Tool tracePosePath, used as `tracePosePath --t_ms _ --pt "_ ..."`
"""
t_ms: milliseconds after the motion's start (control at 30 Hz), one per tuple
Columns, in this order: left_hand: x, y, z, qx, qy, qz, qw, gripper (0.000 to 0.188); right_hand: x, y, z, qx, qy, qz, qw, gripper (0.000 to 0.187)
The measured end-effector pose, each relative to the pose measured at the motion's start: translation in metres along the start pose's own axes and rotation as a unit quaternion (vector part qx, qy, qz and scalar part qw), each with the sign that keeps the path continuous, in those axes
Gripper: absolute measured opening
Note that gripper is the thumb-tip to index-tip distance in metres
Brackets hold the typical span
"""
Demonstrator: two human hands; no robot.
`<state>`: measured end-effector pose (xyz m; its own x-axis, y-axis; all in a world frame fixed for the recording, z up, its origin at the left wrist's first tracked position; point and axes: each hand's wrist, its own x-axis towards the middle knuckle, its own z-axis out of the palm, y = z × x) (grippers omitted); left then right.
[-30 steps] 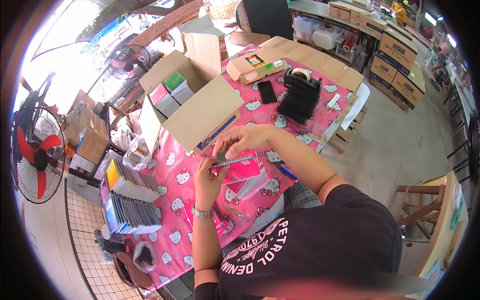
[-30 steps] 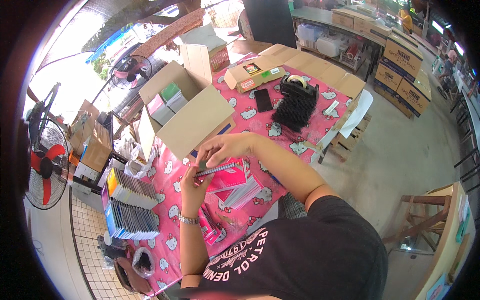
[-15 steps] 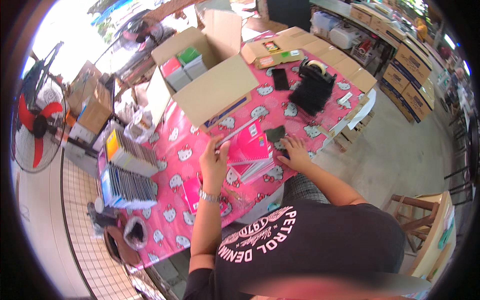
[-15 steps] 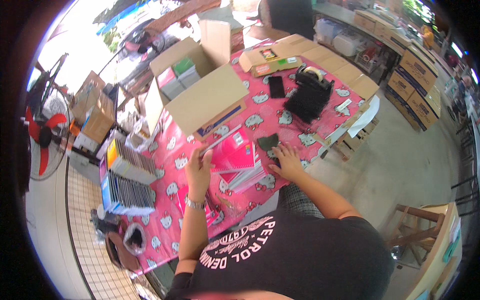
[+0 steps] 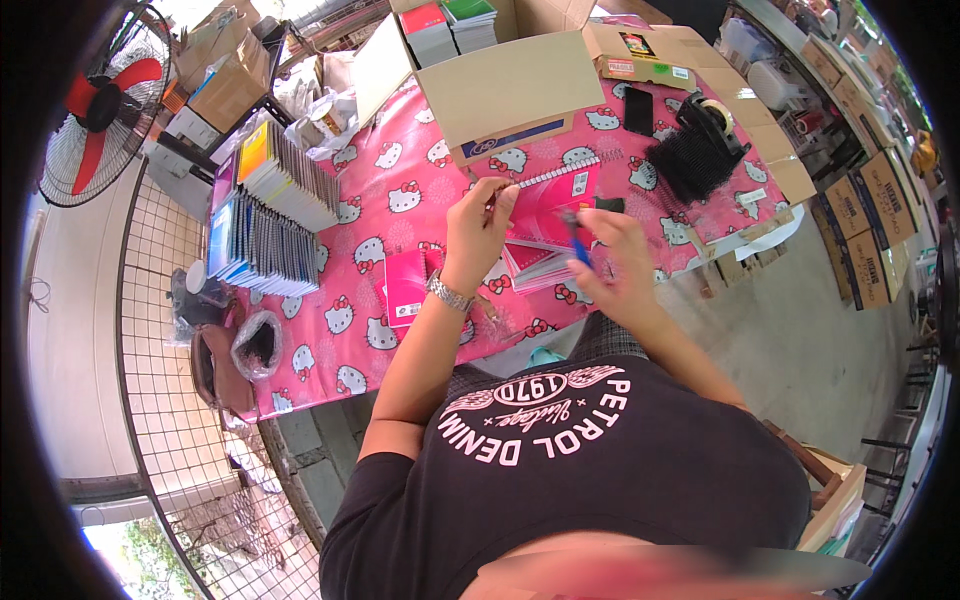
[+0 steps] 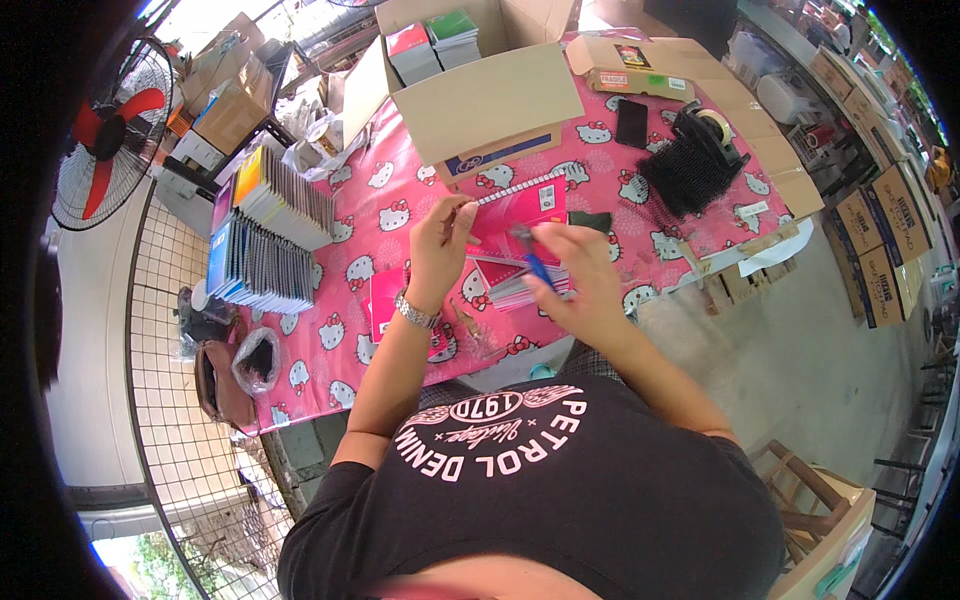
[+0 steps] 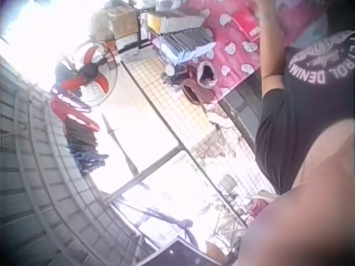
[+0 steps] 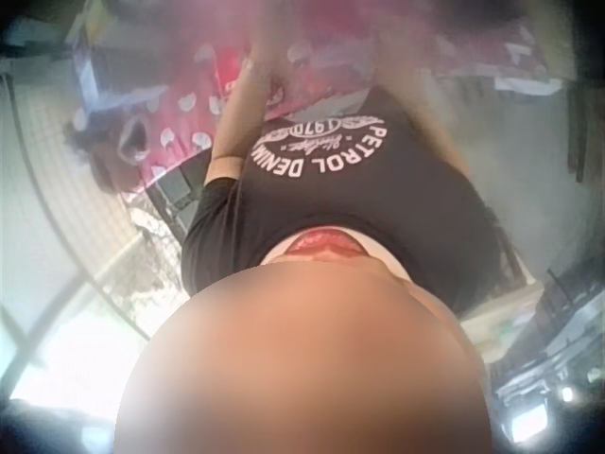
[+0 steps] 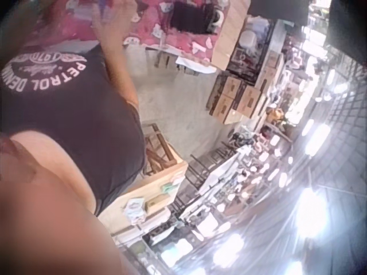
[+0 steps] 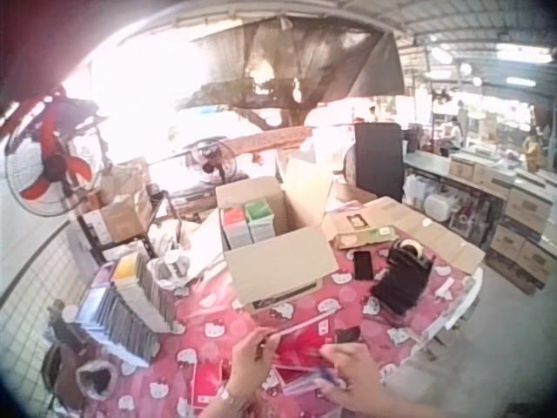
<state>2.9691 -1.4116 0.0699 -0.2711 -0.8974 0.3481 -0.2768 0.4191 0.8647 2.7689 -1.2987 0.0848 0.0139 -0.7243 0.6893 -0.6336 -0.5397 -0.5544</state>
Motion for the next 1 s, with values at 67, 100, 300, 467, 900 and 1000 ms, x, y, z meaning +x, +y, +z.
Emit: tracePosePath --t_ms 67,100,300,467,900,1000 --pt "0.000 -0.002 0.001 0.005 0.023 -0.003 1.000 0.021 0.013 -0.004 0.011 0.001 -0.049 -0.014 0.999 0.056" --pt "-0.001 -0.002 0.002 0.008 0.035 -0.005 0.999 0.021 0.015 -0.005 0.017 0.003 -0.057 0.001 0.998 0.056" --pt "-0.005 -0.006 0.002 -0.034 0.031 0.030 0.998 0.021 0.029 -0.013 0.028 -0.079 -0.058 -0.016 0.995 0.057" --pt "-0.008 -0.011 0.003 -0.019 0.044 0.047 0.998 0.024 0.032 -0.022 0.025 -0.106 -0.081 -0.026 0.991 0.055" --pt "-0.015 -0.008 0.003 0.045 0.054 0.085 0.994 0.018 0.027 -0.028 0.019 -0.094 -0.079 -0.022 0.992 0.050" --pt "-0.016 0.000 0.005 0.075 0.074 0.096 0.990 0.020 0.025 -0.024 0.018 -0.077 -0.081 -0.014 0.994 0.043"
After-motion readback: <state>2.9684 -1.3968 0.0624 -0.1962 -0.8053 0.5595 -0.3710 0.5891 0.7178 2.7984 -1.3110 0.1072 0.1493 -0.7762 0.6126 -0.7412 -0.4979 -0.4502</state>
